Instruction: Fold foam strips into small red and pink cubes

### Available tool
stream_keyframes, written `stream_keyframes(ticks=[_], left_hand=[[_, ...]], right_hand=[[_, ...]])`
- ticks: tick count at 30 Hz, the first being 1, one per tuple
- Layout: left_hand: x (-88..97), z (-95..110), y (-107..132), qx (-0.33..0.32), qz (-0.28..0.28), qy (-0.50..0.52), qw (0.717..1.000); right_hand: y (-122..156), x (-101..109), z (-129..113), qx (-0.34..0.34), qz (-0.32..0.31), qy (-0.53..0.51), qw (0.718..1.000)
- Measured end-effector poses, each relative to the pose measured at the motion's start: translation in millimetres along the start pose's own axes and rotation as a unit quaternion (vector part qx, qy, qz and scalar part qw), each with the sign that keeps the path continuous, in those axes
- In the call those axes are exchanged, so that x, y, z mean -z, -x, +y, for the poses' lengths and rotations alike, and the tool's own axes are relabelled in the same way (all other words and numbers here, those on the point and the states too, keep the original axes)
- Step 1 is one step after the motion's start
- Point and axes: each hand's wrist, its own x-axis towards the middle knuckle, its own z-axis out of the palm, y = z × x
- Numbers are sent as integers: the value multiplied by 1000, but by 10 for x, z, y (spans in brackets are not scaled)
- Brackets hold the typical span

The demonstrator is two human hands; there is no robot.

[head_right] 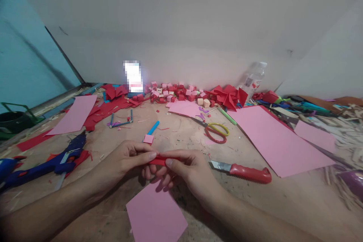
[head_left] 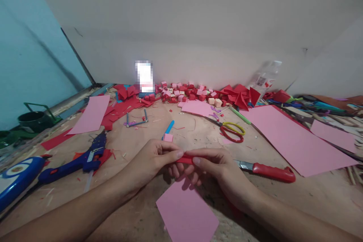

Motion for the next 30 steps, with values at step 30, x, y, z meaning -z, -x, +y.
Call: stream_keyframes(ticks=[30], left_hand=[[18,-17,-4,0,11,-108,994]], right_hand=[[-37,19,-3,8,10,74,997]])
